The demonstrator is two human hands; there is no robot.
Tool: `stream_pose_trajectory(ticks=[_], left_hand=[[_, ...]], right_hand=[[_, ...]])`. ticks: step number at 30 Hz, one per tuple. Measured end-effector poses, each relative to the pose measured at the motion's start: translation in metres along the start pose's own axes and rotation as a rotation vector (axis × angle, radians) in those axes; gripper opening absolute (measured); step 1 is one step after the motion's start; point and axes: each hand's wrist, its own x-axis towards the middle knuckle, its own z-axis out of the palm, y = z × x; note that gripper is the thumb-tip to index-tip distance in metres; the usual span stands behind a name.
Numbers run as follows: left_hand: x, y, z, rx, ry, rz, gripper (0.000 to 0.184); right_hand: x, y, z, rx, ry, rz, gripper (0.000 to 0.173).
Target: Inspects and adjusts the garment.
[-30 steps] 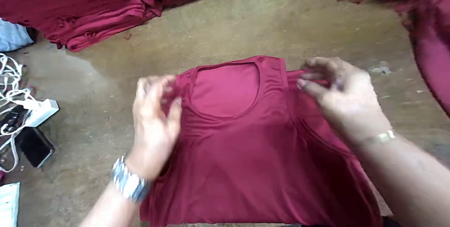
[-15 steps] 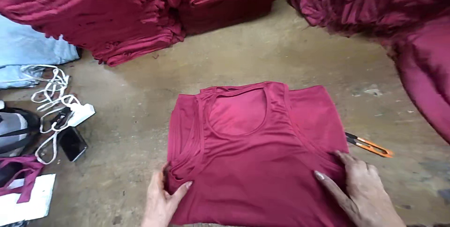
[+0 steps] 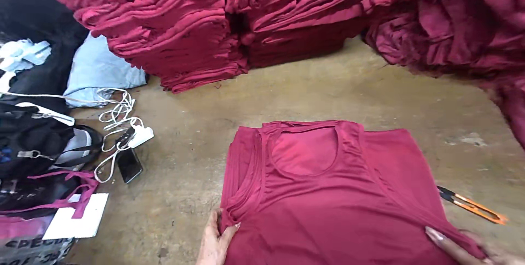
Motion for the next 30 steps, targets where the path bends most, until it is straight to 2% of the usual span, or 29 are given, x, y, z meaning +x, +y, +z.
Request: stream_pose_trajectory(ticks=[4,6,8,9,11,13,14,16,18,20,21,24,27,30], left_hand=[[0.018,-0.008,-0.017,0.173,-0.231,-0.015,0.06],[0.03,0.003,-0.033,0.279,-0.408,-0.065,0.064],[0.043,0.025,-0.051,0.355,-0.511,-0.076,0.07],[0.05,0.037,-0.057,0.38,-0.492,-0.024,0.071],[0.066,0.058,-0.06,0.38,-0.35,0.152,0.061],[0.083,0.073,-0.046,0.391,-0.218,0.37,0.059],[0.092,0.077,-0.034,0.414,-0.201,0.466,0.062],[0.103,0.081,-0.006,0.48,-0.256,0.55,0.063],[0.111,0.077,0.013,0.551,-0.297,0.588,0.047],[0.113,0.073,0.016,0.527,-0.239,0.645,0.017],[0.111,0.074,0.011,0.512,-0.215,0.653,0.011],[0.117,0.073,-0.014,0.473,-0.128,0.643,0.009],[0.112,0.086,-0.043,0.338,-0.083,0.451,0.008],[0.098,0.097,-0.06,0.151,-0.157,0.314,0.007]], right_hand=[[0.007,0.014,0.004,-0.203,0.029,-0.016,0.057],[0.009,0.022,0.004,-0.288,0.056,-0.057,0.061],[0.009,0.027,0.006,-0.304,0.08,-0.109,0.06],[0.008,0.028,0.007,-0.306,0.076,-0.122,0.059],[0.007,0.029,0.007,-0.33,0.068,-0.126,0.06],[0.01,0.033,0.007,-0.359,0.072,-0.132,0.062],[0.013,0.037,0.007,-0.381,0.081,-0.134,0.062],[0.016,0.042,0.007,-0.421,0.09,-0.136,0.064],[0.017,0.043,0.007,-0.426,0.088,-0.131,0.065],[0.016,0.042,0.007,-0.414,0.082,-0.134,0.065],[0.016,0.042,0.007,-0.403,0.079,-0.138,0.065],[0.017,0.041,0.005,-0.377,0.075,-0.143,0.063],[0.019,0.042,0.006,-0.371,0.062,-0.136,0.063],[0.022,0.039,-0.002,-0.358,-0.017,-0.098,0.064]])
